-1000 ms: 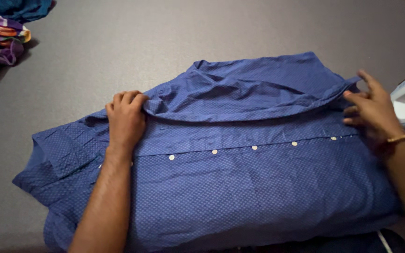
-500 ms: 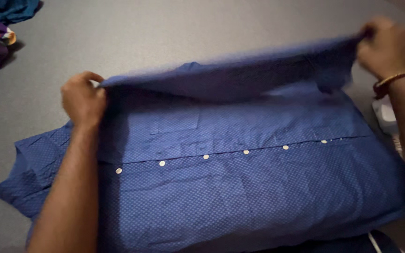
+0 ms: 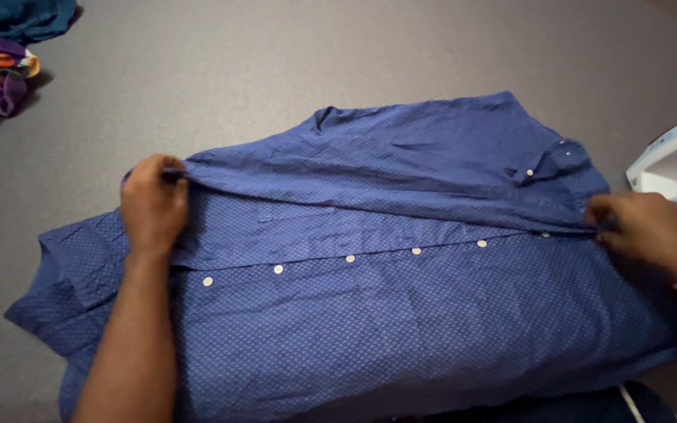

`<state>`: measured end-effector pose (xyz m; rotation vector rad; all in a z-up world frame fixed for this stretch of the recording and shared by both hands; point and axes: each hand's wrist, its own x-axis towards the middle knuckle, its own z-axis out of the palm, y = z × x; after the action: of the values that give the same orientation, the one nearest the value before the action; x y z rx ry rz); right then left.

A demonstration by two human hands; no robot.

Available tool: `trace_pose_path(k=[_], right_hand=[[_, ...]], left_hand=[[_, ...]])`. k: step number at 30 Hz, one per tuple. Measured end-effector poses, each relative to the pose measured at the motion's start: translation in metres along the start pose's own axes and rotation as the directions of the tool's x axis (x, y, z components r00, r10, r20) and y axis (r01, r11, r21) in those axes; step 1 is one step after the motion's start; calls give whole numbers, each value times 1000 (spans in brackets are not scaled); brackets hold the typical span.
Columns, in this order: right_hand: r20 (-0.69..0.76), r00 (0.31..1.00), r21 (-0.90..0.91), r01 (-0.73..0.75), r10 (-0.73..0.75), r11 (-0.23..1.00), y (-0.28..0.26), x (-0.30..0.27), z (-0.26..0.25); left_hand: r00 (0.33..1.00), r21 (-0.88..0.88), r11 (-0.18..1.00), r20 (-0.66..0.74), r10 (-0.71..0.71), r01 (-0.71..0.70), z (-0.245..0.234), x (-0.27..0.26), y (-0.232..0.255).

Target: The person irons a blue patterned shirt on a bed. They smooth the fabric with their hands, use a white iron to press the front and sleeves, and flip the shirt over to iron the back.

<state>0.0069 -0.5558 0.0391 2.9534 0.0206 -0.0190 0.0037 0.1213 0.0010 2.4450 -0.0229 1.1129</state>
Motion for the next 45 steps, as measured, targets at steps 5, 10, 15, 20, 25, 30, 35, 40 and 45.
trace_pose_path(k=[5, 10, 15, 20, 25, 30, 35, 40, 45], right_hand=[[-149, 988, 37, -46, 51, 998, -4, -12, 5], [-344, 938, 136, 1, 46, 991, 13, -12, 14], [-48, 998, 25, -39, 40, 999, 11, -12, 19], [-307, 952, -10, 13, -16, 1000, 10, -8, 6], [-660, 737, -1, 191, -144, 982, -25, -8, -27], [-498, 858, 87, 197, -129, 976, -61, 0, -20], [-585, 811, 117, 111, -22, 987, -66, -4, 22], [-648, 761, 230, 166, 24, 959, -57, 4, 37], [-652, 758, 258, 188, 27, 948, -53, 8, 40]], left_hand=[[980, -24, 987, 114, 161, -159, 0, 0, 37], [989, -163, 978, 42, 142, -133, 4, 3, 18], [940, -102, 995, 339, 30, 5, -17, 3, 20], [965, 154, 987, 262, 5, -47, -19, 4, 36], [968, 11, 975, 121, 218, -221, -3, 9, 60], [929, -223, 931, 171, 328, -288, 32, 37, 100], [870, -171, 921, 305, 387, -350, 87, 73, 125], [777, 90, 886, 526, 346, -455, 151, 99, 122], [855, 357, 844, 477, 204, -401, 178, 103, 96]])
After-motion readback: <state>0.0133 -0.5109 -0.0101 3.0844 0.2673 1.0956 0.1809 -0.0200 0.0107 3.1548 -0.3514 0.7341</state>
